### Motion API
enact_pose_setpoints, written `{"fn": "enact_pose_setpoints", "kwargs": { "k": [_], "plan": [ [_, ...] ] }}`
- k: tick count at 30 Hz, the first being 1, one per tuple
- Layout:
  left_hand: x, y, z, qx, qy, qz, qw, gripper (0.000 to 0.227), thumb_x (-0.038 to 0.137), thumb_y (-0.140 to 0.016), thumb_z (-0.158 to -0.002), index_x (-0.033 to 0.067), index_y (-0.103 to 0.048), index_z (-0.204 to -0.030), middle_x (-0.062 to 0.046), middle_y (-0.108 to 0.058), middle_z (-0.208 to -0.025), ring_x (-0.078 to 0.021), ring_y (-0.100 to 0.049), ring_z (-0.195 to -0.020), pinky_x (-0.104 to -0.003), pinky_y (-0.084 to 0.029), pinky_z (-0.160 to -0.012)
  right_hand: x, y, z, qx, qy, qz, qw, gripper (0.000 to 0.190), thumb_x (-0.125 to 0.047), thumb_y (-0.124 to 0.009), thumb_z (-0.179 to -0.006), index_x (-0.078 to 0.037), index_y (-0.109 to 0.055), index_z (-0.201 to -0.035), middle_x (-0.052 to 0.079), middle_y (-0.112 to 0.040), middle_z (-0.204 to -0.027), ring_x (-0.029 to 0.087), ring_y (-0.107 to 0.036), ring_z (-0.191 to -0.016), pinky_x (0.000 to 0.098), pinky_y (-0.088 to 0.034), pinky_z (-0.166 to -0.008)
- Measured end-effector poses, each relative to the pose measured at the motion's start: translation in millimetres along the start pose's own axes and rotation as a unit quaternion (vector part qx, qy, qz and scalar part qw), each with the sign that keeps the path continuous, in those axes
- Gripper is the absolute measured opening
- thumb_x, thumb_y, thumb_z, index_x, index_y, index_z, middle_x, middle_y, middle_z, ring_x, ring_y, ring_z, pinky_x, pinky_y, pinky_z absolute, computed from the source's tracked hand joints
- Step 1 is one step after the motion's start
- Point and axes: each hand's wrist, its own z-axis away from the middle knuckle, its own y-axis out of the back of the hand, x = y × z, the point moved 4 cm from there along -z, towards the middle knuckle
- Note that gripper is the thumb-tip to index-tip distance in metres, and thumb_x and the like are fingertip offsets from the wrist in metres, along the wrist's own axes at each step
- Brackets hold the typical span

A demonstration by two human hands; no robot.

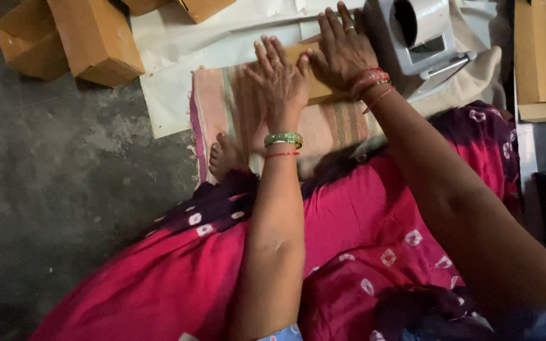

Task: The person sits on the floor and seals a small cardboard box using a handheld tape dispenser. They apply tape to the box flaps, press it down, and smooth the edges to secure the package.

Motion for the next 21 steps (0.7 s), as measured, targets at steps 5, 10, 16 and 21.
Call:
{"fn": "enact_pose_setpoints", "kwargs": {
  "k": [5,10,16,21],
  "plan": [
    [7.6,10.0,8.7,0.055,-0.141,0.022,0.988,0.064,0.046,-0.026,-0.109,0.0226,-0.015,-0.167,0.002,-0.014,-0.176,-0.0201,-0.007,-0.163,-0.063,0.003,-0.129,-15.2,0.6,-2.8,-0.041,-0.083,0.0,0.996,0.066,-0.047,-0.037,-0.107,-0.009,-0.036,-0.161,0.023,-0.024,-0.171,0.044,-0.008,-0.159,0.0634,-0.014,-0.124],
    [-5.1,41.7,24.3,0.102,-0.134,0.546,0.821,0.072,0.049,-0.032,-0.108,0.0198,-0.017,-0.172,-0.012,-0.029,-0.172,-0.0313,-0.042,-0.15,-0.051,-0.029,-0.127,-54.5,-21.8,-5.2,0.047,0.035,0.135,0.989,0.07,-0.047,-0.042,-0.108,-0.012,-0.034,-0.168,0.021,-0.021,-0.174,0.041,-0.002,-0.16,0.0635,0.006,-0.124],
    [-16.3,36.7,31.9,0.238,-0.08,0.637,0.729,0.066,0.041,-0.045,-0.111,0.01,-0.024,-0.165,-0.025,-0.027,-0.172,-0.0383,-0.037,-0.155,-0.049,-0.034,-0.128,-79.4,-46.5,-8.9,-0.028,0.051,0.031,0.998,0.08,-0.051,-0.045,-0.1,-0.01,-0.027,-0.166,0.019,-0.018,-0.172,0.041,-0.001,-0.158,0.0664,0.012,-0.118],
    [-17.9,3.9,25.9,0.32,-0.018,0.399,0.859,0.06,0.041,-0.045,-0.113,0.007,-0.034,-0.162,-0.023,-0.026,-0.171,-0.0417,-0.034,-0.158,-0.048,-0.026,-0.132,-64.9,-16.3,-9.6,0.131,0.055,0.345,0.928,0.074,-0.056,-0.042,-0.112,-0.01,-0.027,-0.169,0.012,-0.021,-0.176,0.035,-0.004,-0.161,0.0612,0.004,-0.125]
  ]
}}
